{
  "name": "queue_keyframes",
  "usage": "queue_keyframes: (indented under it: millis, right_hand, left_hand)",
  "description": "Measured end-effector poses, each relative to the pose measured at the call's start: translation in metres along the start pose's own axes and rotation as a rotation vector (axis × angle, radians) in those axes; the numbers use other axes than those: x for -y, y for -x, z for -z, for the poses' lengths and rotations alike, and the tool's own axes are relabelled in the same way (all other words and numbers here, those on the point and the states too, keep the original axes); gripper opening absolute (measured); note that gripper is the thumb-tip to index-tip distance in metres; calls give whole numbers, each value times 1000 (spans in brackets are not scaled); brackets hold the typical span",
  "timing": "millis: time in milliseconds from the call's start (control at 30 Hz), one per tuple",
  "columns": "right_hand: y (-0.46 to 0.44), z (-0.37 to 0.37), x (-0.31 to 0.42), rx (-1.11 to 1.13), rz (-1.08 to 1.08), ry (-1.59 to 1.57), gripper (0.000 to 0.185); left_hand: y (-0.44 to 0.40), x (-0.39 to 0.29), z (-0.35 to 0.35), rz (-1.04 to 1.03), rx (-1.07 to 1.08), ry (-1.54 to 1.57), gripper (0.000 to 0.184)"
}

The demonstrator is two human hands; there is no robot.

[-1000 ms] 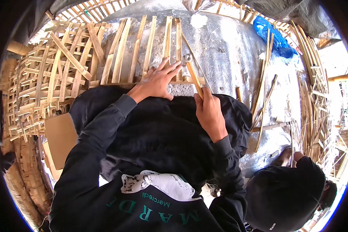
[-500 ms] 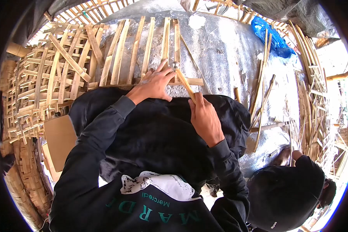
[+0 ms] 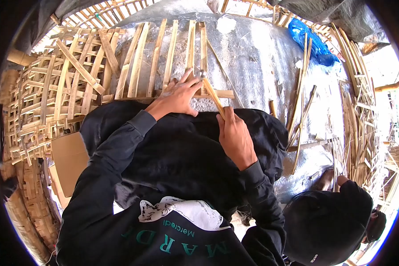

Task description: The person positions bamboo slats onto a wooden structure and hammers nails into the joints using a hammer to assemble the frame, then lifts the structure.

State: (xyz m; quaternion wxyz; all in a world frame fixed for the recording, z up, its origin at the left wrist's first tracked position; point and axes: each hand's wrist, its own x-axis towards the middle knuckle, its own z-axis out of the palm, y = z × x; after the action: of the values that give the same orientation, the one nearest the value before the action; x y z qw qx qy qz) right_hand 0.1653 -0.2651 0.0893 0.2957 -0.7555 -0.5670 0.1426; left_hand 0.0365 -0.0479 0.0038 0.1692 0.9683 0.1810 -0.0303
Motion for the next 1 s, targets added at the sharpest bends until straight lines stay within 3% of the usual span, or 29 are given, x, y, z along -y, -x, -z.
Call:
queue_keyframes:
  millis: [200,333,700,767,833,1000]
  right_hand:
    - [-3,-1,-2,-91,-1,-57,18]
    - [5,-13,-16,86,-102,31,18]
    - [-2,-4,-5,-104,-32,-77,18]
    - [3,-13,-13,-118,1,-74,18]
    - [7,-16,-15,110,-168,63,18]
    - [2,-4,-2,34,-69,-6,19]
  left_hand:
    - [5,-6,9,-12,-69,25,120]
    - [2,-1,4,-15,-65,18,117]
    - [4,-4,5,-14,-92,28,118]
    - [3,-3,5,3,-28,29,127]
    - [3,-2,6,-3,-35,21,126]
    - [-1,6,-9,-56,-89,-12,125]
